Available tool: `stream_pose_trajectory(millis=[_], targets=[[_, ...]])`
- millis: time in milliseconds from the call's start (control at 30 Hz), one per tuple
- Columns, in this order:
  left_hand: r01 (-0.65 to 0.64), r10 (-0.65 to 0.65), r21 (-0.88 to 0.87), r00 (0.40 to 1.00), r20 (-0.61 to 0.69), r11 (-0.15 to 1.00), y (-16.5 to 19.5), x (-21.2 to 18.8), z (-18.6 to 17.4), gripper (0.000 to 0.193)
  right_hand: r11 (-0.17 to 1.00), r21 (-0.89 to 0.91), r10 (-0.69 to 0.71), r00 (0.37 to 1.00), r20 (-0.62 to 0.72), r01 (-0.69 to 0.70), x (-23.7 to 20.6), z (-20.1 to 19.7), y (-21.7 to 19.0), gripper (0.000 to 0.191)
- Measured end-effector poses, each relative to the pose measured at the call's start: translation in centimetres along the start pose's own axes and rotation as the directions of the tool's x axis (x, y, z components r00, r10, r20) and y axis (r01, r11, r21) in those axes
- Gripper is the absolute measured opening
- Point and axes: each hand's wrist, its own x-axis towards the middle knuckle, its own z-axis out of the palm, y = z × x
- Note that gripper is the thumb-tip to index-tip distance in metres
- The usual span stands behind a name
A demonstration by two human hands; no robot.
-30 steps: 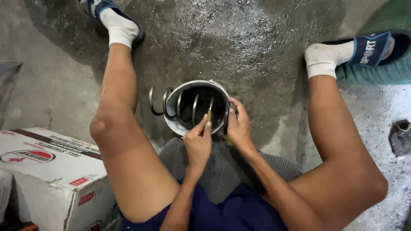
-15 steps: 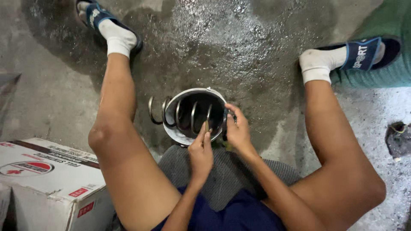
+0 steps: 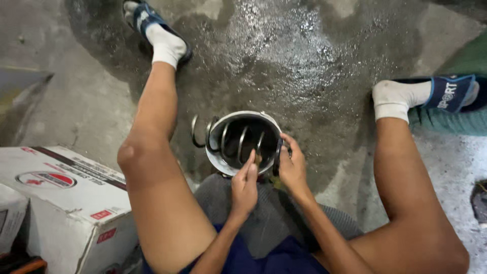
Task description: The person sits on the wet concrete floor with a metal coil spring in a bucket and scrubs the spring using a sponge, working the sponge along the coils and repositioning the spring in the bucket by hand throughout the episode.
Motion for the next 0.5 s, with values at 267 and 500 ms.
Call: stream_pose_trajectory(millis=[267, 500], targets=[[0.262, -0.263, -0.166, 0.965, 0.015, 0.951, -0.8, 1.0, 0.4, 0.036, 0.988, 0.043, 0.149, 0.989, -0.022, -0.148, -0.8, 0.2, -1.6, 0.035], [0.137, -0.14, -0.047, 0.987, -0.08, 0.989, 0.8, 2.2, 2.2, 0.036, 0.998, 0.032, -0.059, 0.995, -0.076, 0.061, -0.5, 0.6, -1.7, 0.033]])
